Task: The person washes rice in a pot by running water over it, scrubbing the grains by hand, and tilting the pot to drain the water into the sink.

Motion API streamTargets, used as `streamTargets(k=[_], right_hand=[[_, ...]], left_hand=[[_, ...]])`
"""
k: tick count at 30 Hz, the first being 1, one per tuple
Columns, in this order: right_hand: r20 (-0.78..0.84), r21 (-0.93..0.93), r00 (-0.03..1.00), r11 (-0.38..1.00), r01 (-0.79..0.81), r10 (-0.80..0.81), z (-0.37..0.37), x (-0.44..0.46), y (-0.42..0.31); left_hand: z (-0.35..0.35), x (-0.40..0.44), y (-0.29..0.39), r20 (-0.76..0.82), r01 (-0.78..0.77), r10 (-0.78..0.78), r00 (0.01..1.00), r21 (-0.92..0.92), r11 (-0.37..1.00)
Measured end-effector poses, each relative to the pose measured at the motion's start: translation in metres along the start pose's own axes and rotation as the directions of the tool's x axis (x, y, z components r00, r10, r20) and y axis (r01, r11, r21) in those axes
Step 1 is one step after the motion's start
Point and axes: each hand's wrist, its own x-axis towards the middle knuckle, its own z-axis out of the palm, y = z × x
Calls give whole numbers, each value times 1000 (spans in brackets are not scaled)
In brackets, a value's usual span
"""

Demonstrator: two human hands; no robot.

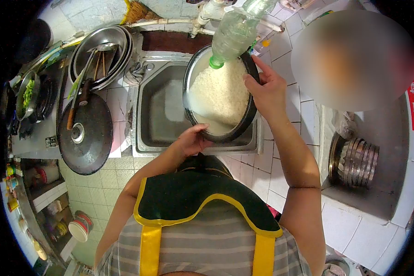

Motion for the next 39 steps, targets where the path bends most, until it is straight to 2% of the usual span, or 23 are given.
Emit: streamTargets(k=[5, 12, 21, 24, 26, 27, 29, 32, 33, 35, 36, 37, 38, 39], right_hand=[[-13, 40, 1000, 999, -16, 16, 2, -2, -10], [-2, 46, 1000, 998, -31, 31, -1, 0, -11], [-17, 82, 999, 996, -33, 34, -1, 0, -10], [-35, 48, 999, 999, -20, 21, -4, 0, -6], [-52, -7, 999, 1000, -6, 6, -8, 0, -1], [-72, 35, 997, 999, -25, 28, -8, -2, 1], [-108, 119, 992, 991, -58, 71, -9, -7, 4], [-18, 167, 993, 979, -113, 118, -26, -3, 35], [-21, -59, 997, 996, -70, 69, -34, 2, 44], [2, -485, 1000, 874, 28, -31, -45, 24, 59], [6, -312, 1000, 950, -3, 5, -42, 40, 60], [19, -129, 999, 991, -34, 36, -36, 62, 60], [40, 58, 997, 996, -68, 66, -29, 81, 59], [175, 343, 977, 923, -175, 120, -18, 95, 56]], left_hand=[[6, -3, 6, 39, 3, -2, 999, -26, 1000], [15, -4, 11, -18, 12, -11, 1000, 30, 999], [7, 4, 13, 55, 24, -24, 998, 12, 1000], [12, 1, 17, 162, 67, -47, 986, -121, 990], [18, -1, 14, 203, 30, 13, 979, -208, 978], [20, -1, 12, 222, 13, 45, 974, -251, 968], [11, 5, 10, 175, -59, 80, 981, -123, 991], [3, 9, 10, 18, -101, 101, 995, -20, 995], [2, 7, 12, -50, -104, 104, 993, -1, 995], [12, -8, 21, -248, -151, 181, 952, 135, 979], [19, -17, 27, -338, -166, 230, 913, 209, 964], [23, -25, 30, -323, -203, 269, 907, 224, 953], [21, -28, 33, -390, -194, 291, 874, 269, 943], [17, -31, 36, -455, -180, 314, 833, 313, 932]])
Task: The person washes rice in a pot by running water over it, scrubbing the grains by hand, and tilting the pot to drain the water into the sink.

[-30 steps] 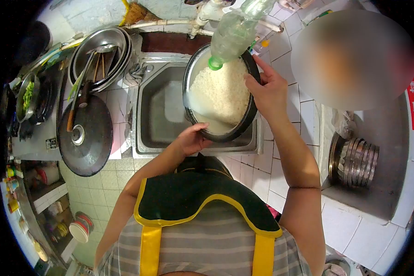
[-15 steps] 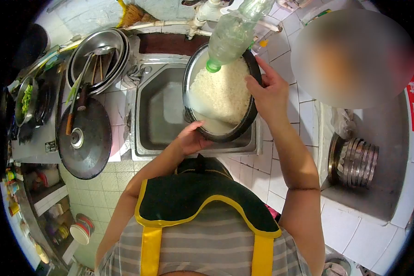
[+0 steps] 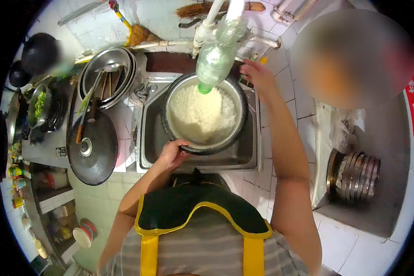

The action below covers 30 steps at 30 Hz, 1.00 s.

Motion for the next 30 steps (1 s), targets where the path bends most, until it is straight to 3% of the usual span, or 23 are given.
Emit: streamTargets(k=[1, 3, 5, 7, 9, 11, 13, 15, 18, 19, 20, 21, 22, 24, 26, 27, 28, 29, 30], right_hand=[[139, 293, 988, 951, -100, 61, 10, 17, 0], [378, 540, 915, 770, -341, 140, 22, 78, 18], [244, 571, 951, 764, -300, 191, 42, 88, -3], [401, 544, 906, 760, -356, 137, 47, 120, -3], [280, 205, 959, 973, -109, 48, 36, 149, 1], [269, 229, 963, 971, -74, 10, 32, 151, -8], [358, 614, 932, 739, -278, 53, 31, 131, -21], [292, 579, 953, 779, -241, 78, 26, 103, -17], [227, 479, 973, 864, -154, 47, 17, 40, 1], [257, 346, 965, 927, -148, 58, 17, 2, -2], [502, 257, 864, 948, -187, 35, 8, -8, 26], [389, 83, 912, 981, -175, 129, 18, -25, 54], [404, -25, 852, 935, -353, 332, 24, -34, 73], [151, -148, 915, 924, -354, 375, 44, -26, 127], [528, 324, 845, 899, -295, 87, 49, -18, 141], [314, -10, 915, 965, -261, 251, 66, -16, 126], [46, -342, 945, 894, -289, 323, 88, -15, 108], [123, -393, 940, 885, -249, 319, 100, -9, 119], [-45, -548, 972, 808, -217, 230, 124, -5, 141]], left_hand=[[-1, -1, 1, -81, -10, 14, 997, 46, 999], [15, -26, 15, -55, -94, 93, 994, -9, 996], [14, -40, 15, -69, -108, 106, 992, -31, 994], [16, -49, 16, -107, -126, 124, 986, -14, 992], [14, -52, 12, -99, -135, 133, 986, -12, 991], [18, -56, 13, -105, -105, 110, 988, 51, 993], [18, -57, 11, -98, -79, 90, 991, 113, 990], [19, -56, 10, -119, -87, 102, 988, 122, 989], [22, -54, 12, -116, -99, 115, 986, 136, 986], [24, -52, 13, -108, -103, 119, 987, 141, 985], [26, -50, 13, -115, -101, 119, 986, 151, 983], [27, -47, 13, -123, -95, 116, 986, 164, 982], [26, -45, 12, -131, -85, 109, 985, 180, 980], [21, -36, 12, -65, -88, 106, 992, 236, 968], [28, -35, 13, -46, -74, 89, 995, 269, 960], [38, -40, 15, -62, -60, 80, 995, 275, 960], [44, -42, 16, -81, -47, 72, 994, 279, 959], [46, -41, 16, -90, -46, 75, 993, 292, 955], [46, -39, 16, -100, -46, 80, 992, 304, 952]])
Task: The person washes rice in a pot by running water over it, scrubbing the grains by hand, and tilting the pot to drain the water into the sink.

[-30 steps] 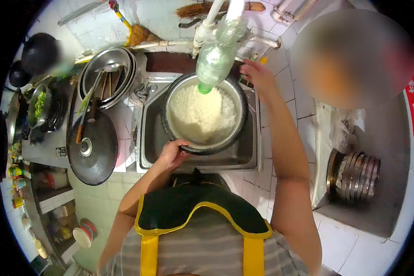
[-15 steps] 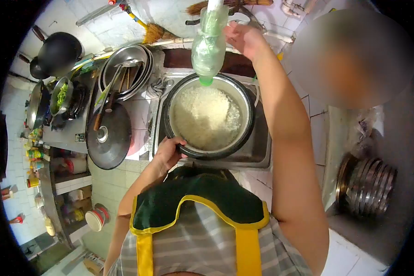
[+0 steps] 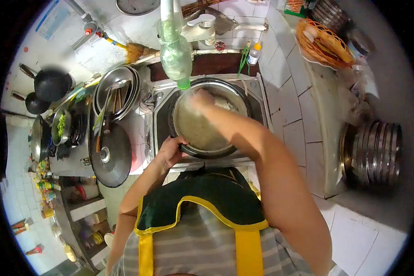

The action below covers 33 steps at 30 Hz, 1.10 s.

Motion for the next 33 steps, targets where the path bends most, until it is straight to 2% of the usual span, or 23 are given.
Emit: streamTargets(k=[2, 3, 4, 5, 6, 7, 9, 10, 12, 13, 16, 18, 20, 22, 23, 24, 27, 30, 31, 32, 33], right_hand=[[-54, -47, 974, 975, 219, -221, 3, -43, -21], [-23, -156, 933, 923, 352, -360, 7, -57, -22], [176, -271, 873, 830, 487, -455, 15, -60, -18], [305, -294, 710, 647, 704, -634, 17, -63, -8], [434, -276, 495, 413, 868, -752, 11, -68, 3], [551, -217, 246, 148, 965, -797, 0, -74, 8], [878, -218, 194, -4, 976, -438, -39, -74, 9], [865, -232, 237, 66, 971, -442, -58, -72, 14], [832, -319, 442, 363, 875, -336, -87, -66, 3], [799, -388, 571, 562, 731, -191, -96, -61, -5], [410, -495, 892, 775, 393, -190, -54, -21, 0], [265, -448, 935, 829, 335, -235, -36, -15, -17], [224, -426, 938, 839, 339, -265, -19, -34, -35], [312, -579, 859, 636, 510, -405, 0, -60, -44], [466, -633, 728, 386, 671, -503, 1, -75, -44], [617, -591, 525, 95, 801, -587, 5, -80, -31], [861, -266, 143, -194, 944, -488, -12, -95, 7], [825, -259, 236, 27, 965, -514, -59, -82, 8], [690, -333, 498, 380, 863, -525, -62, -74, 12], [534, -332, 728, 686, 648, -429, -64, -64, 15], [439, -394, 840, 772, 499, -319, -63, -48, 6]], left_hand=[[-8, 11, -5, 29, 12, -12, 1000, 7, 1000], [-20, 26, -11, 69, 22, -22, 997, -1, 1000], [-24, 31, -9, 108, 31, -30, 994, -11, 999], [-29, 33, -9, 107, 34, -33, 994, -15, 999], [-29, 31, -6, 103, 37, -35, 994, -21, 999], [-29, 26, -2, 98, 40, -37, 995, -28, 999], [-30, 21, -1, 106, 33, -27, 994, -50, 998], [-34, 24, -4, 117, 34, -25, 993, -73, 997], [-36, 24, -6, 91, 8, 1, 996, -99, 995], [-38, 24, -6, 81, 10, -4, 997, -74, 997], [-38, 26, -9, 102, 15, -14, 995, -13, 1000], [-34, 27, -9, 176, 6, -7, 984, 2, 1000], [-27, 24, -9, 146, 16, -11, 989, -33, 999], [-23, 22, -7, 123, 19, -16, 992, -27, 999], [-23, 21, -5, 114, 18, -18, 993, -3, 1000], [-24, 21, -3, 105, 17, -19, 994, 20, 1000], [-36, 21, 0, 130, -1, 1, 992, -3, 1000], [-43, 19, 1, 94, 7, -4, 996, -34, 999], [-43, 17, 3, 83, 17, -13, 996, -41, 999], [-44, 16, 3, 99, 2, 2, 995, -39, 999], [-44, 15, 3, 104, 4, 0, 995, -40, 999]])
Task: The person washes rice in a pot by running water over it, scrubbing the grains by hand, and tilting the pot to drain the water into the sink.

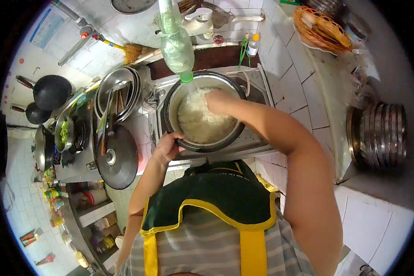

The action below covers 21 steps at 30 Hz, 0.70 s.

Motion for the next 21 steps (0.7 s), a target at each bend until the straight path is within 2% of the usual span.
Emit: streamTargets(k=[1, 2, 4, 6, 8, 9, 12, 14, 15, 18, 19, 20, 21], right_hand=[[37, 28, 987, 987, -159, 158, -12, 10, -6], [-59, 73, 962, 963, -261, 265, -5, 20, -19], [-233, 193, 850, 879, -436, 472, 15, 39, -46], [-31, 28, 974, 974, -224, 225, 30, 42, -68], [151, -155, 984, 981, 119, -96, 49, 28, -67], [259, -219, 936, 930, 297, -238, 54, 23, -63], [496, -198, 727, 753, 627, -475, 4, -8, -40], [443, -260, 810, 810, 526, -383, 40, -11, 0], [411, -289, 847, 833, 471, -337, 54, -9, 10], [442, -73, 823, 901, 428, -356, 22, -30, -56], [585, -314, 761, 787, 532, -281, 27, -10, -67], [441, -394, 818, 739, 546, -370, 40, 4, -49], [266, -347, 870, 801, 489, -415, 25, 1, -37]], left_hand=[[1, -1, 0, 6, 3, -3, 1000, 0, 1000], [1, -1, 1, 13, 5, -5, 1000, 1, 1000], [3, 0, -2, 15, 8, -8, 1000, -7, 1000], [1, 6, -3, 9, -8, 8, 1000, -15, 1000], [-5, 11, -5, 2, -29, 29, 1000, -30, 999], [-7, 10, -4, -11, -14, 14, 1000, -42, 999], [-14, 7, -3, -40, -21, 18, 999, -69, 997], [-17, 5, -5, -53, -85, 82, 995, -51, 995], [-14, 2, -2, -106, -69, 65, 992, -34, 997], [-2, -3, -3, -145, -102, 100, 984, -7, 995], [1, -5, -4, -134, -83, 79, 988, -24, 996], [3, -5, -3, -121, -68, 63, 991, -41, 997], [4, -5, -1, -108, -55, 49, 993, -56, 997]])
